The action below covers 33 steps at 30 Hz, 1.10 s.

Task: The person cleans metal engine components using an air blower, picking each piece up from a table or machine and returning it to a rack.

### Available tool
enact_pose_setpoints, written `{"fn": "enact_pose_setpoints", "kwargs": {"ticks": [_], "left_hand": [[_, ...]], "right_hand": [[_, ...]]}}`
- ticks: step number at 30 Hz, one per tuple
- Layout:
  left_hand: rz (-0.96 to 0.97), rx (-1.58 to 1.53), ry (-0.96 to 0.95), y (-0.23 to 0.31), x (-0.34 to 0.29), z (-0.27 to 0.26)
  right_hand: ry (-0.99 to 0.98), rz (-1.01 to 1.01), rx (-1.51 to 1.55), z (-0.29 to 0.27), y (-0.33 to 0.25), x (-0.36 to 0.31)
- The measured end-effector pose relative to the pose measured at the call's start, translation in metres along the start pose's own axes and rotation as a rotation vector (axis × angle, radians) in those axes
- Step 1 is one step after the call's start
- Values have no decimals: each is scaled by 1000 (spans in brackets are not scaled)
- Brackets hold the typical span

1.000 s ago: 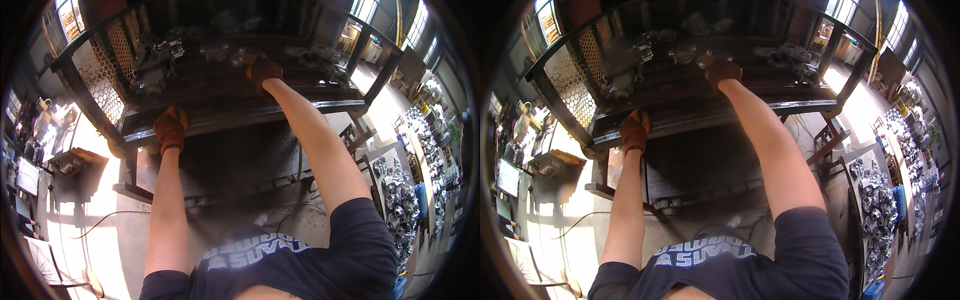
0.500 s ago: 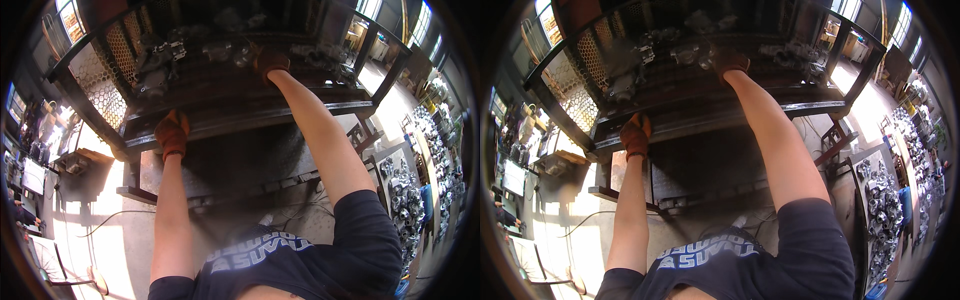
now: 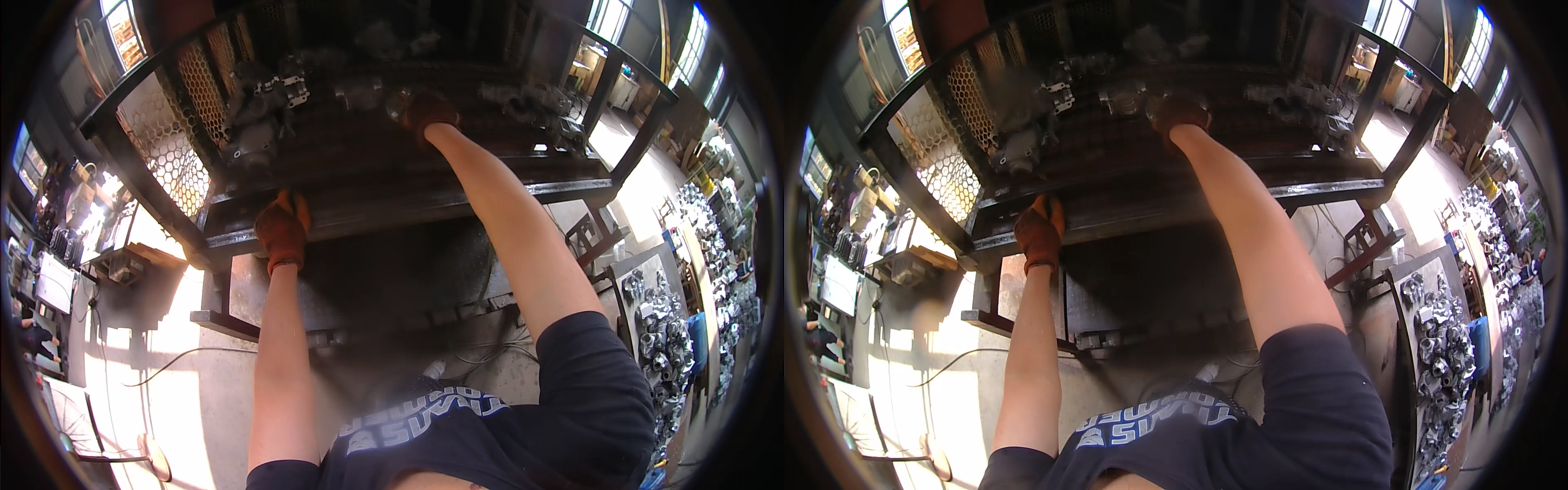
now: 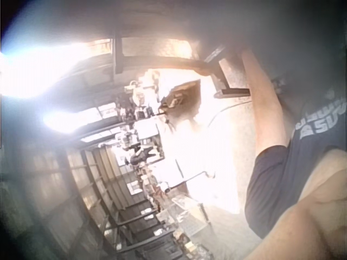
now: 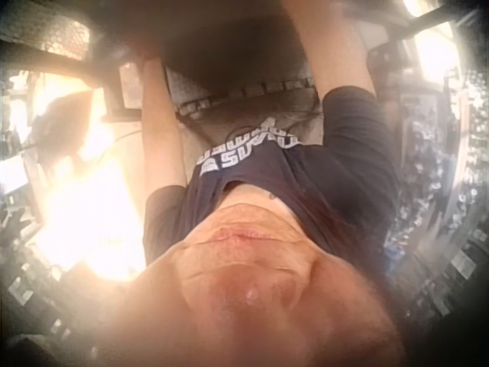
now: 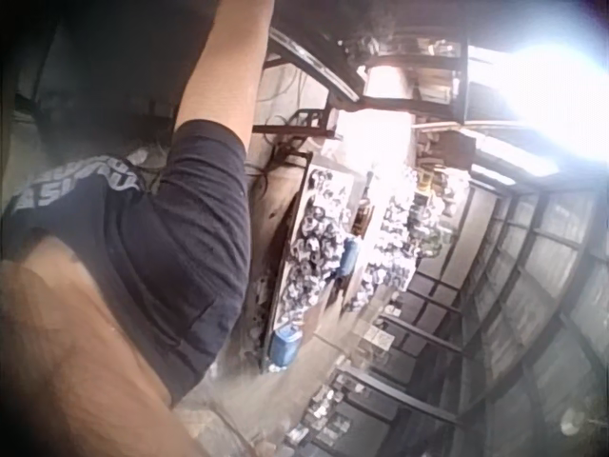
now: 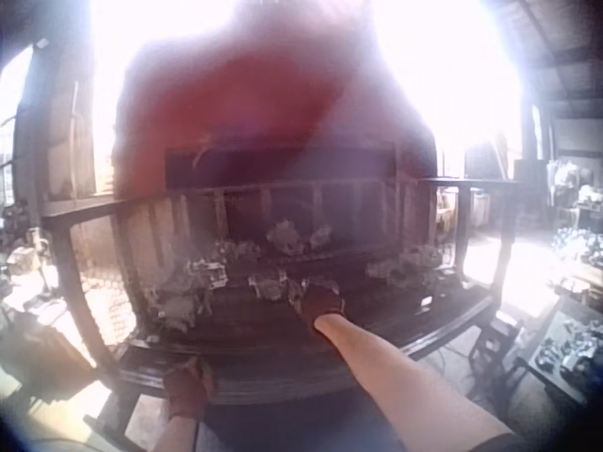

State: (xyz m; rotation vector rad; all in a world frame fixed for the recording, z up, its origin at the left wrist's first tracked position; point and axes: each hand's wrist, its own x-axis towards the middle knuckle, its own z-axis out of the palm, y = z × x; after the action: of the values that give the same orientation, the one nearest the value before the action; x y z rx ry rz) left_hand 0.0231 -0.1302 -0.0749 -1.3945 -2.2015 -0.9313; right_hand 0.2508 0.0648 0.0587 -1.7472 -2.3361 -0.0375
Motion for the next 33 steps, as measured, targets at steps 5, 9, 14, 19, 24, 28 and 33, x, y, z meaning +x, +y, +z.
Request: {"fn": "enact_pose_setpoints", "kwargs": {"ticks": [5, 9, 14, 19, 24, 28, 33], "left_hand": [[21, -30, 36, 0, 0, 0], [52, 0, 38, 5, -2, -3], [19, 27, -17, 6, -2, -4], [63, 23, 53, 0, -3, 2], [35, 75, -44, -6, -1, 5], [80, 96, 12, -14, -1, 17], [78, 43, 13, -21, -2, 25]], "right_hand": [[-71, -29, 6, 5, -4, 0], [-204, -106, -37, -7, 11, -9], [-71, -69, 39, -7, 39, -22], [60, -109, 70, 3, 78, -25], [73, -20, 186, -24, 73, -64], [-58, -55, 82, -13, 90, -46], [-83, -56, 12, -26, 94, -47]]}}
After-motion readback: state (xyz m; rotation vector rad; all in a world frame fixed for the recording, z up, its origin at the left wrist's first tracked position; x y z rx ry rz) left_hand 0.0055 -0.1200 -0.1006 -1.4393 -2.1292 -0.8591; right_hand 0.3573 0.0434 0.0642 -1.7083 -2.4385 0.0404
